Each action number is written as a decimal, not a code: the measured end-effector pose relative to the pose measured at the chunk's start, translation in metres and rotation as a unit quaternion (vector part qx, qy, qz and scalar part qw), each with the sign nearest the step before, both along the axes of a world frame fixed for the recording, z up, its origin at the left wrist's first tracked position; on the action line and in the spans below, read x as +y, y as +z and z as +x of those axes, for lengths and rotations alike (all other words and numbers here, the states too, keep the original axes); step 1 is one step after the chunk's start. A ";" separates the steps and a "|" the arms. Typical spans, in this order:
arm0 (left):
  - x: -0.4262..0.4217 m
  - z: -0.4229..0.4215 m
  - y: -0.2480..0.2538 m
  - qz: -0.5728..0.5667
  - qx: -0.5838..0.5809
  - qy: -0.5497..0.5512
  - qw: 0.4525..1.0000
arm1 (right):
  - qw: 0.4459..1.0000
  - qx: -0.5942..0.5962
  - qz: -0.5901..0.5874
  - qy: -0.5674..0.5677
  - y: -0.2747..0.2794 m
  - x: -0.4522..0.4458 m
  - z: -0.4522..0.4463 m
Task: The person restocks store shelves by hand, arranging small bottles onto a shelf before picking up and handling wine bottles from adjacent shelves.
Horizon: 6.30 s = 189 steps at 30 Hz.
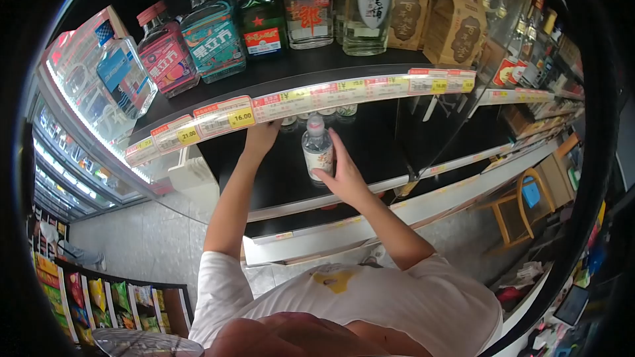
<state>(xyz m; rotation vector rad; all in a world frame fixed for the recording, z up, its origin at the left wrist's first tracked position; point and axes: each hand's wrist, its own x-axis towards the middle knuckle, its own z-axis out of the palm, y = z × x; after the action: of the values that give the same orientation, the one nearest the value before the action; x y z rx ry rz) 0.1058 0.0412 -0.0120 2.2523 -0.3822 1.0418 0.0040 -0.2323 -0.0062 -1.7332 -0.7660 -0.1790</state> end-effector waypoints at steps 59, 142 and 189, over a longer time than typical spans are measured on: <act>-0.074 -0.124 0.048 -0.314 0.252 -0.255 0.879 | 0.987 -0.112 0.042 -0.109 -0.007 -0.047 0.135; -0.003 0.067 -0.046 0.073 -0.206 0.026 0.975 | 0.997 -0.036 -0.053 -0.036 0.003 0.018 0.004; -0.095 -0.162 0.032 -0.016 0.082 0.067 0.994 | 0.973 -0.051 -0.112 -0.194 -0.061 -0.103 0.255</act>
<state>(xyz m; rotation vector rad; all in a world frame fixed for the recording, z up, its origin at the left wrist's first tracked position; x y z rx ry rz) -0.0563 -0.0536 0.0201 2.3391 -0.1457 0.9143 0.2594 -0.3349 -0.0675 -2.0931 -0.5281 -0.4661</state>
